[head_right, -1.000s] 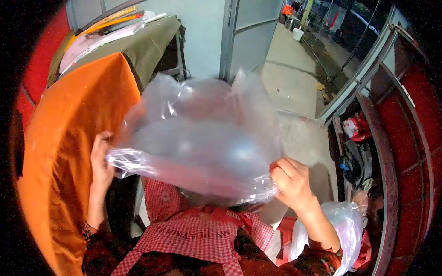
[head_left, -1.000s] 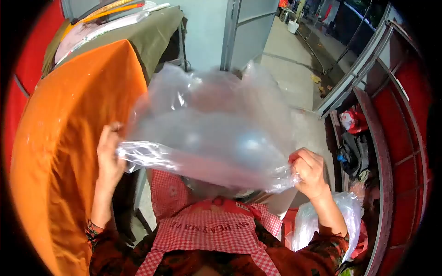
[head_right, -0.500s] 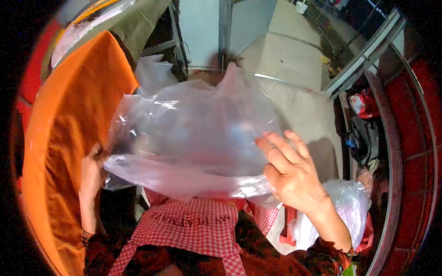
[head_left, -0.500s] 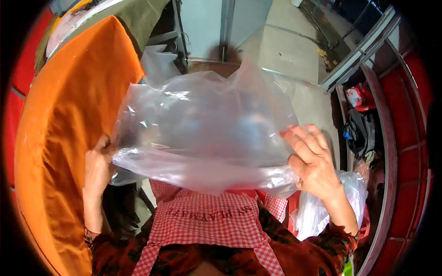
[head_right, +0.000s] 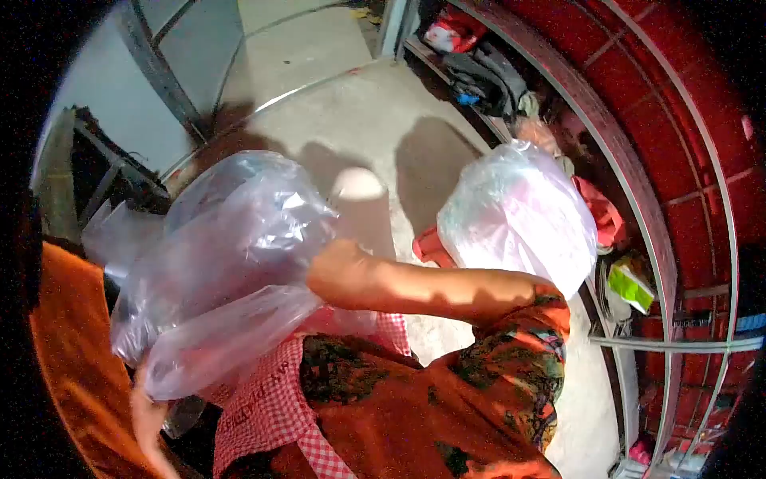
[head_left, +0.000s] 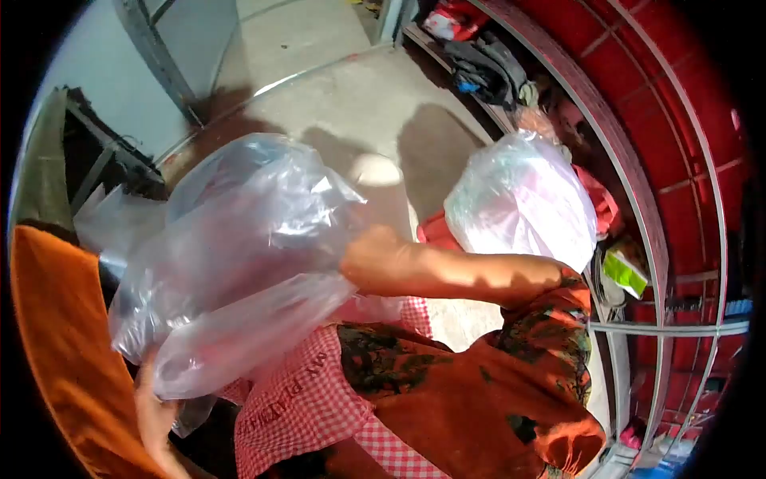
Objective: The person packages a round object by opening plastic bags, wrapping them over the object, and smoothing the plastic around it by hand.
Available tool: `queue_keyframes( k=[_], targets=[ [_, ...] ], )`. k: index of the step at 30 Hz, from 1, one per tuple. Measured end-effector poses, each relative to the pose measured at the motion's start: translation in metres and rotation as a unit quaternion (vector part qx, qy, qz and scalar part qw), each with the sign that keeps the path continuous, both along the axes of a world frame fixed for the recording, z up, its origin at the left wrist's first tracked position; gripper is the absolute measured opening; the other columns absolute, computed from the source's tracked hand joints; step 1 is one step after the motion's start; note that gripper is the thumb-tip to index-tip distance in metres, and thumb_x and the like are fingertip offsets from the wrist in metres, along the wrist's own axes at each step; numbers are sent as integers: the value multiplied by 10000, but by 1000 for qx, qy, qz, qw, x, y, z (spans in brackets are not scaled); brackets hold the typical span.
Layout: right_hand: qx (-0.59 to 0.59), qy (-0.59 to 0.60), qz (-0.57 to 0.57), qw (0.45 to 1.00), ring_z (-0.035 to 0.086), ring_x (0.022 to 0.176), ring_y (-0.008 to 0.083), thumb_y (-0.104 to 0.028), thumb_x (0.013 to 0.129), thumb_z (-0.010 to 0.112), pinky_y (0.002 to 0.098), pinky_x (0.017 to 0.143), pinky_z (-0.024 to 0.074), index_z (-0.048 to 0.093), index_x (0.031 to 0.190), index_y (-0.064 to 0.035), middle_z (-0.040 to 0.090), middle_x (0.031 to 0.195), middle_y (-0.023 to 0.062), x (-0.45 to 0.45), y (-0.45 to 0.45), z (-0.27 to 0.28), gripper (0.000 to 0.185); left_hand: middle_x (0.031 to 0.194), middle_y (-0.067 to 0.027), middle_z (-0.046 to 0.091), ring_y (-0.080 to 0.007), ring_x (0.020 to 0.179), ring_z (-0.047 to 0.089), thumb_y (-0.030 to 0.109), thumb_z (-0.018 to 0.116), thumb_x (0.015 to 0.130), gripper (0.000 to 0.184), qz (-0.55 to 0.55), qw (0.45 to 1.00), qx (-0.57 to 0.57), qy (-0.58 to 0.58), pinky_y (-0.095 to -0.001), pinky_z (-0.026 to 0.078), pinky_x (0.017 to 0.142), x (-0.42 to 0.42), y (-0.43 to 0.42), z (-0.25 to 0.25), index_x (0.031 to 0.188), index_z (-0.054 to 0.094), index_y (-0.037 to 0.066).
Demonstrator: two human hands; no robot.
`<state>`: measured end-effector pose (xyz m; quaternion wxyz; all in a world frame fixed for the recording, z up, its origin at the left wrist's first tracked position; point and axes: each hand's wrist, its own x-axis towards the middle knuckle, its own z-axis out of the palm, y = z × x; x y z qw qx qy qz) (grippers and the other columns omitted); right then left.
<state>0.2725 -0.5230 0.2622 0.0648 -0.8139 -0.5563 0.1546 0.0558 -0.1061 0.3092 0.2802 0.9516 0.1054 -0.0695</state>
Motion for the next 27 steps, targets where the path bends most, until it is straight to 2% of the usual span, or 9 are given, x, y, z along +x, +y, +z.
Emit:
queue_keyframes(
  k=[1, 4, 8, 12, 15, 19, 20, 23, 27],
  targets=[
    [-181, 61, -32, 981, 584, 685, 292, -117, 766, 626, 399, 623, 513, 671, 867, -4, 603, 825, 117, -6, 10, 11, 158, 1287, -214, 558, -358, 1157, 558, -83, 674, 633, 612, -21, 998, 20, 59, -371, 461, 940, -3, 15, -10, 1230, 586, 19],
    [-145, 54, -46, 987, 618, 901, 297, -114, 742, 624, 362, 688, 544, 692, 709, -50, 618, 1058, 143, -31, 1, -13, 99, 1201, -199, 590, -385, 1068, 571, -90, 617, 696, 455, 29, 999, 19, -35, -396, 474, 882, -1, -3, -22, 1137, 638, 19],
    [152, 1, -38, 988, 542, 1161, 304, -142, 725, 636, 419, 881, 491, 682, 696, -85, 579, 1211, 132, -55, -13, -35, 79, 1252, -218, 567, -403, 1081, 558, 28, 691, 719, 370, 96, 991, -32, -91, -422, 459, 902, 1, 0, -32, 1086, 657, -8],
    [304, -27, -62, 950, 497, 1214, 326, -158, 715, 647, 512, 1028, 366, 661, 737, -95, 543, 1289, 135, -42, -7, -32, 69, 1452, -205, 400, -430, 1263, 452, 193, 707, 808, 447, -65, 924, 366, -94, -522, 336, 1065, -1, 47, -19, 1219, 622, 40],
    [301, 21, -80, 950, 489, 1207, 366, -182, 700, 674, 523, 1042, 355, 651, 894, -89, 492, 1366, 167, -37, -4, -61, 216, 1518, -161, 319, -440, 1327, 391, 234, 682, 855, 528, -138, 922, 317, -176, -555, 294, 1108, 42, 3, 14, 1339, 543, 75],
    [188, 251, -84, 946, 542, 1102, 412, -169, 760, 643, 473, 978, 429, 562, 1187, -64, 468, 1367, 226, -19, 14, -65, 446, 1314, -189, 549, -271, 1192, 498, 200, 543, 936, 449, -48, 978, 190, 67, -383, 372, 1026, 55, -17, 24, 1338, 498, 7],
    [152, 283, -87, 943, 554, 1078, 415, -173, 775, 633, 470, 959, 440, 548, 1214, -60, 494, 1332, 243, -15, 20, -55, 461, 1229, -211, 609, -213, 1065, 579, 181, 523, 942, 436, 65, 985, 19, 159, -325, 427, 954, 52, -5, 9, 1350, 492, 33],
    [122, 290, -79, 946, 575, 1036, 383, -166, 808, 594, 449, 890, 474, 558, 1239, -56, 578, 1199, 252, -3, 26, -57, 445, 1122, -145, 671, -274, 970, 637, 143, 529, 875, 246, -82, 979, -54, 176, -363, 485, 858, 61, 2, -3, 978, 738, 61],
    [59, 445, -116, 886, 610, 963, 286, -194, 862, 566, 398, 824, 489, 573, 1209, -2, 637, 1090, 203, 12, 30, -48, 396, 1111, -158, 667, -300, 1076, 600, 173, 486, 925, 304, -39, 989, -106, 98, -414, 448, 924, 54, 13, -45, 1161, 669, 118]
  ],
)
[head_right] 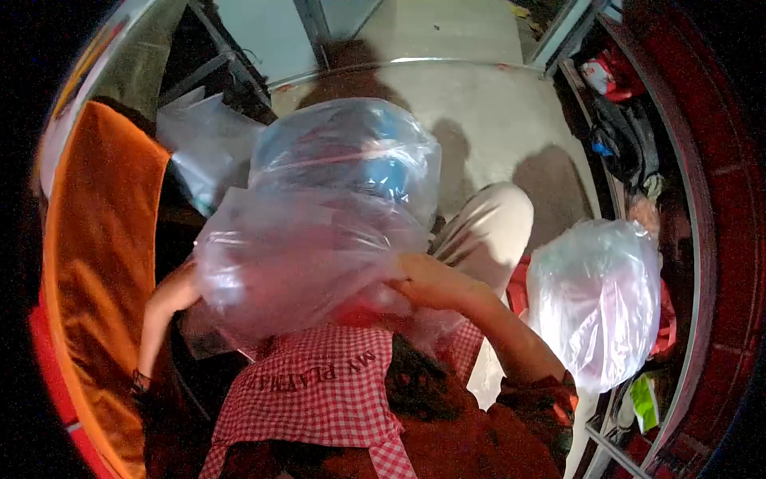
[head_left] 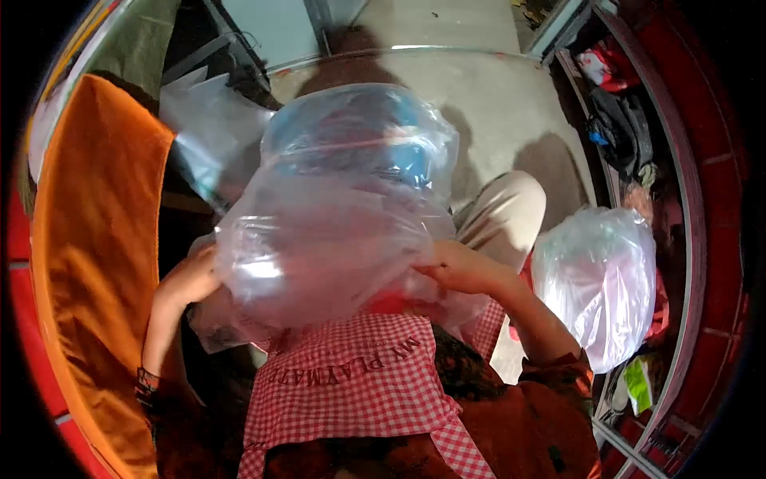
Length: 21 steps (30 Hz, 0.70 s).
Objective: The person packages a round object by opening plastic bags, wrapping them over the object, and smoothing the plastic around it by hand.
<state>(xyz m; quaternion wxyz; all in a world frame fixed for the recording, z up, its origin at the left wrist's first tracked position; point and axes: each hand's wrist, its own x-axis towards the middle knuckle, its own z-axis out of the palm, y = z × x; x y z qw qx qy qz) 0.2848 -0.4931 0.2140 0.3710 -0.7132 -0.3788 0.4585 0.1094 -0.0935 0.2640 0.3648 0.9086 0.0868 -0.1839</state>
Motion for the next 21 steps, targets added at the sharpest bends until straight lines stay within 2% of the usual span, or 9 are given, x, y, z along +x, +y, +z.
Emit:
queue_keyframes(
  k=[2, 4, 7, 10, 12, 15, 16, 18, 21],
  targets=[
    [-24, 75, 55, 995, 614, 909, 234, -237, 894, 558, 376, 792, 493, 583, 1181, 23, 656, 1031, 168, 13, 9, -26, 388, 1092, -157, 680, -321, 963, 649, 336, 454, 964, 381, -77, 989, 99, 82, -399, 504, 839, 5, 29, -32, 1155, 640, 64],
    [42, 87, 177, 979, 612, 849, 192, -300, 922, 554, 363, 764, 496, 594, 1153, 38, 675, 954, 132, 23, 14, -115, 411, 1076, -143, 685, -299, 943, 650, 340, 476, 957, 381, -129, 972, 107, 165, -391, 510, 823, 13, 31, -58, 1140, 650, 56],
    [-146, 199, 201, 948, 597, 812, 182, -381, 934, 546, 344, 734, 500, 641, 1109, 16, 682, 927, 99, 21, 46, -112, 444, 1052, -123, 692, -265, 913, 653, 348, 509, 947, 382, -155, 956, 50, 242, -378, 519, 800, 15, 11, -102, 1118, 665, 44],
    [-276, 83, 255, 923, 598, 802, 180, -462, 910, 568, 335, 742, 499, 680, 1076, -26, 678, 902, 62, 53, 67, -61, 479, 1028, -102, 699, -232, 883, 655, 355, 542, 937, 385, -83, 960, -26, 265, -366, 529, 776, 37, 22, -119, 1096, 679, 32],
    [-237, 93, 173, 952, 571, 739, 131, -483, 855, 660, 288, 680, 480, 711, 1044, -122, 655, 843, 9, 90, 53, -20, 411, 1012, -88, 704, -209, 863, 656, 360, 565, 931, 389, 21, 961, -91, 259, -358, 535, 760, 52, 51, -94, 1081, 689, 24],
    [-93, 199, 8, 975, 602, 913, 122, -206, 769, 806, 253, 790, 502, 614, 1187, -33, 652, 1046, 23, 144, 26, 12, 492, 1034, -67, 704, -174, 864, 654, 323, 608, 918, 346, 173, 933, -216, 229, -332, 547, 746, 82, 70, -27, 1086, 704, 36],
    [-33, 166, 11, 985, 609, 960, 131, -141, 765, 802, 272, 835, 509, 605, 1199, -15, 653, 1071, 32, 158, 26, 12, 493, 1000, -62, 700, -164, 865, 650, 321, 596, 925, 337, 108, 965, -215, 108, -340, 552, 719, 87, 91, -39, 1085, 695, 41],
    [-33, 131, -26, 991, 625, 924, 141, -110, 788, 768, 269, 842, 505, 630, 1156, 1, 674, 1022, 39, 182, 32, 6, 408, 892, -49, 680, -147, 812, 634, 257, 597, 929, 254, 130, 948, -257, 136, -326, 530, 714, 118, 83, -15, 979, 674, 21],
    [-49, 32, -93, 994, 628, 874, 137, -106, 811, 740, 265, 824, 505, 651, 1103, 9, 685, 952, 33, 209, 39, -17, 326, 893, -57, 682, -155, 800, 631, 209, 613, 913, 216, 92, 975, -198, 28, -314, 509, 731, 144, 125, -78, 959, 673, 7]
  ],
)
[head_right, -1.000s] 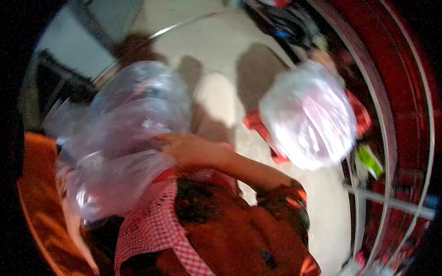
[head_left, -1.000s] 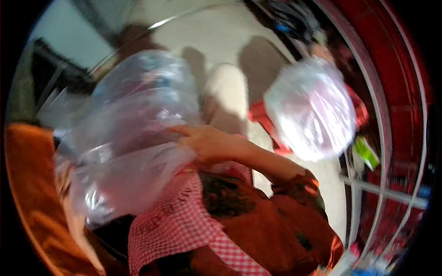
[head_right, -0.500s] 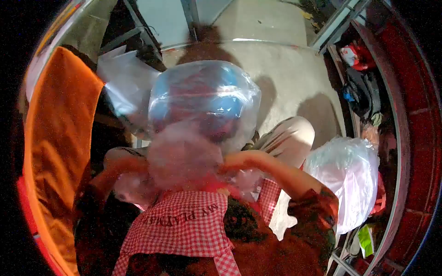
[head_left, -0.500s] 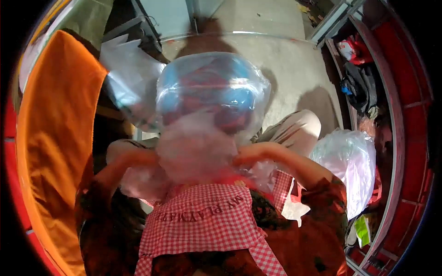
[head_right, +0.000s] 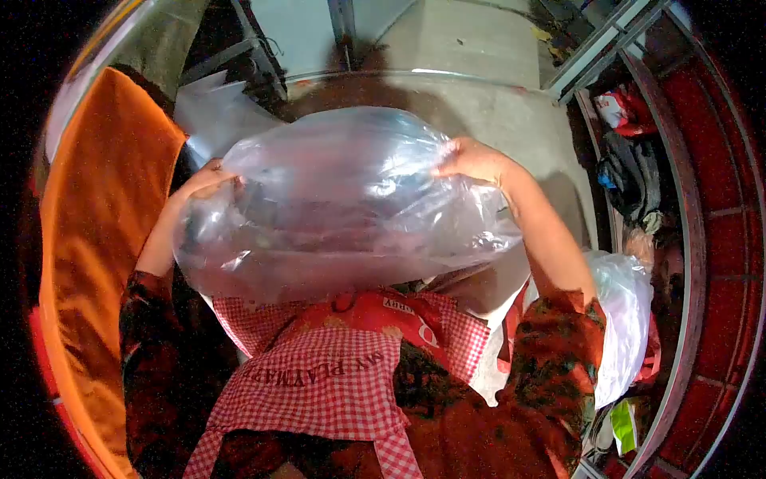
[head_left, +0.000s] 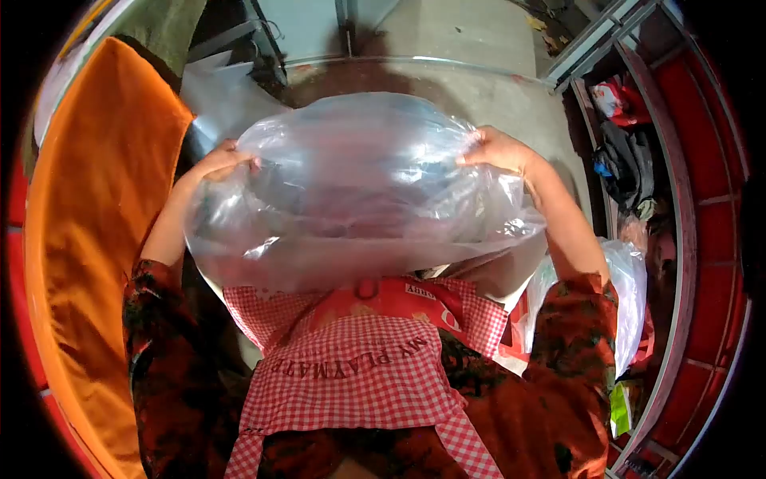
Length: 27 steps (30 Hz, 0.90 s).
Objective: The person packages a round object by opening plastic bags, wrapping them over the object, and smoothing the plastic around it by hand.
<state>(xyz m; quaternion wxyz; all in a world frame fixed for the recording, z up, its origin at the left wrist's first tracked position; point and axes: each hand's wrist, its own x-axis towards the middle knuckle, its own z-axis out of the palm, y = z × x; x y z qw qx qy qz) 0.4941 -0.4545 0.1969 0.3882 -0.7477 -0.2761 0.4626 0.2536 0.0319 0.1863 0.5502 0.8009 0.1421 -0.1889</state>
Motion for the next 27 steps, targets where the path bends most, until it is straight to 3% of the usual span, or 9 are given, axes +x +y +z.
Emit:
queue_keyframes(
  k=[2, 5, 8, 11, 17, 20, 23, 27],
  targets=[
    [29, -16, -52, 998, 623, 836, 129, -113, 830, 723, 263, 798, 507, 663, 1060, 10, 686, 905, 27, 7, 6, -7, 268, 873, -69, 686, -165, 799, 633, 184, 618, 904, 200, -49, 998, 32, -23, -315, 500, 738, 14, 10, -15, 961, 676, 1],
    [58, -1, -104, 993, 598, 786, 116, -111, 857, 692, 265, 733, 499, 655, 1032, 10, 670, 880, 22, 23, 6, -25, 216, 846, -96, 690, -187, 802, 632, 166, 623, 895, 199, -23, 965, 255, -53, -332, 492, 763, 29, 6, -22, 979, 672, -8],
    [36, -83, -147, 985, 574, 743, 110, -104, 867, 676, 268, 682, 482, 646, 1012, 9, 650, 848, 13, 31, 8, -31, 186, 850, -116, 697, -202, 818, 630, 149, 616, 895, 210, -16, 946, 312, -91, -343, 485, 792, 42, -14, -2, 1030, 663, -4],
    [90, -95, -204, 970, 580, 735, 110, -105, 875, 665, 274, 678, 477, 674, 983, -1, 662, 843, 16, 38, 7, -42, 150, 890, -127, 701, -210, 829, 625, 146, 615, 897, 237, -26, 945, 285, -156, -349, 486, 814, 49, -6, -17, 1079, 654, -2],
    [160, -145, -226, 950, 587, 791, 108, -97, 869, 673, 276, 719, 484, 653, 1074, 12, 672, 911, 29, 50, 16, -48, 233, 940, -132, 691, -170, 862, 616, 110, 622, 895, 286, 17, 946, 278, -167, -332, 485, 828, 58, -4, -14, 1166, 617, 18],
    [197, -133, -219, 946, 594, 824, 106, -108, 859, 698, 269, 744, 488, 649, 1089, 10, 675, 943, 31, 49, 21, -43, 263, 1037, -107, 672, -169, 924, 606, 94, 653, 875, 366, -21, 939, 289, -183, -317, 482, 855, 60, -10, 3, 1227, 574, 27],
    [165, -105, -198, 960, 598, 840, 106, -113, 853, 715, 266, 757, 490, 645, 1094, 16, 671, 950, 29, 42, 22, -38, 283, 1157, -88, 630, -183, 993, 586, 96, 712, 836, 476, -27, 961, 178, -211, -320, 477, 890, 69, 23, 1, 1275, 536, 42],
    [157, -50, -199, 966, 598, 824, 118, -136, 843, 729, 279, 741, 490, 654, 1058, 32, 666, 927, 39, 51, 20, -61, 283, 1229, -80, 601, -163, 1067, 572, 116, 758, 805, 546, 23, 947, 278, -158, -291, 481, 880, 60, -44, 86, 1298, 532, 57]
  ],
)
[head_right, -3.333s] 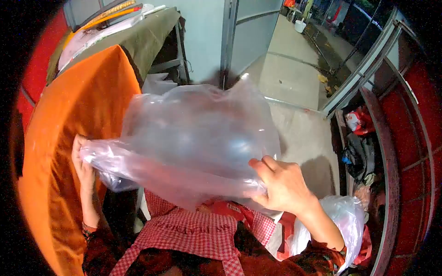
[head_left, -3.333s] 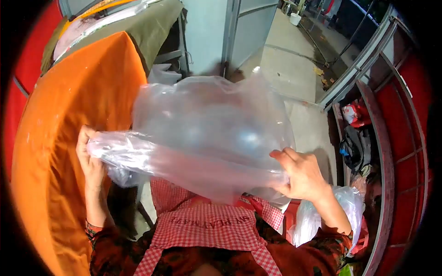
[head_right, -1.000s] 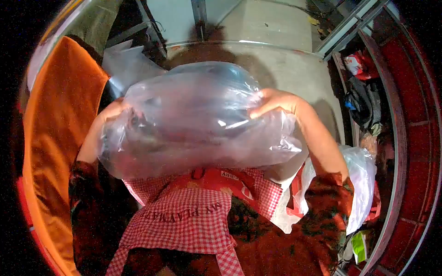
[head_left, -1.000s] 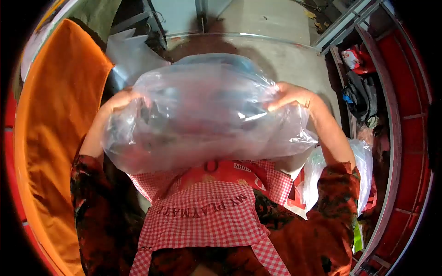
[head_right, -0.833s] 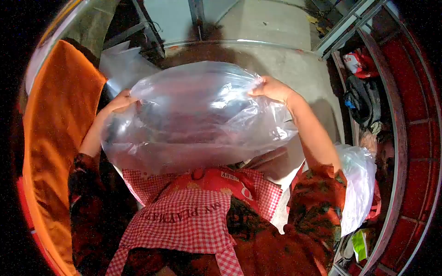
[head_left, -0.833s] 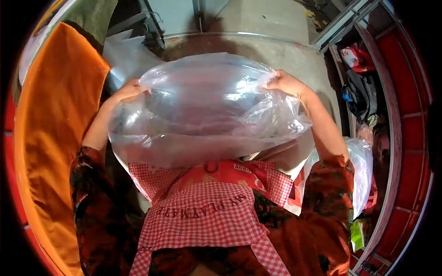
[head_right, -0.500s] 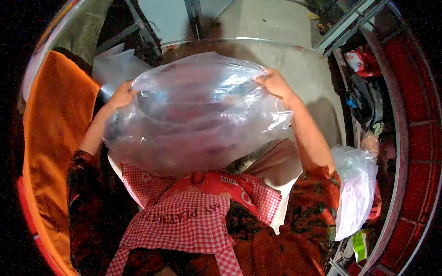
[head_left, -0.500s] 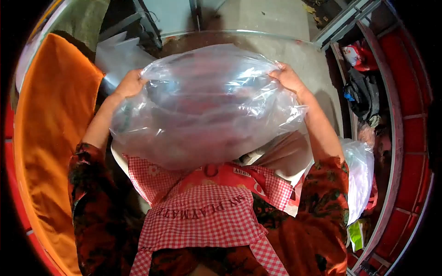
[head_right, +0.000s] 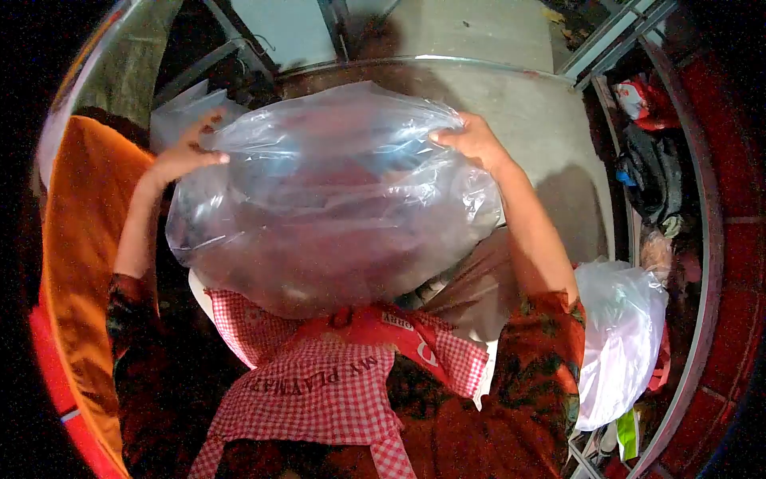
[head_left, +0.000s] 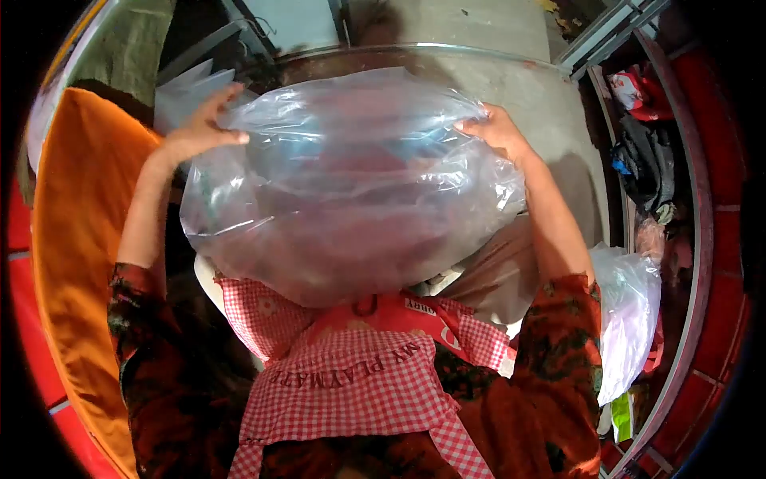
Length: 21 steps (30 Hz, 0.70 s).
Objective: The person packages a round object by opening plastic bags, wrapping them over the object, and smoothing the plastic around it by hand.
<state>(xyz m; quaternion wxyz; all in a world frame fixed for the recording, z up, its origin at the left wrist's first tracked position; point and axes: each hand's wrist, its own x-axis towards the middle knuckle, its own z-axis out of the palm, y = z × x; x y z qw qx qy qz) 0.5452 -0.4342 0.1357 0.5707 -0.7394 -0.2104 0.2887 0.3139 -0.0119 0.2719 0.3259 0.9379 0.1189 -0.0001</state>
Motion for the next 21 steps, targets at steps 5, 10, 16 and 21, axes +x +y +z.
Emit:
queue_keyframes(
  k=[5, 10, 16, 21],
  targets=[
    [-82, 53, -30, 995, 578, 765, 135, -216, 822, 761, 305, 681, 473, 674, 952, 29, 657, 853, 44, 10, -2, -14, 290, 1208, -115, 597, -235, 1144, 559, 90, 728, 801, 468, -98, 990, 43, -93, -344, 440, 986, -2, -103, 80, 1231, 561, 16],
    [-56, 27, -25, 998, 557, 711, 138, -225, 831, 731, 299, 626, 455, 664, 917, 32, 638, 812, 53, 16, 1, -16, 279, 1243, -222, 551, -407, 1134, 553, 393, 675, 816, 644, -332, 935, 124, -33, -496, 464, 937, -31, -195, -20, 1308, 486, 22],
    [-49, 53, -45, 996, 544, 693, 133, -269, 829, 715, 292, 609, 441, 633, 879, 8, 619, 782, 42, 11, -9, -11, 293, 1378, -232, 452, -416, 1109, 581, 374, 619, 880, 631, -317, 918, 130, 198, -493, 527, 843, -70, -225, -12, 1385, 424, 49],
    [-1, 64, -97, 993, 523, 636, 115, -234, 846, 674, 266, 550, 407, 630, 827, -13, 595, 732, 15, 17, -5, -23, 226, 1320, -236, 489, -414, 1058, 600, 440, 591, 878, 612, -331, 909, 202, 154, -480, 547, 802, -88, -227, -15, 1352, 447, 81]
  ],
)
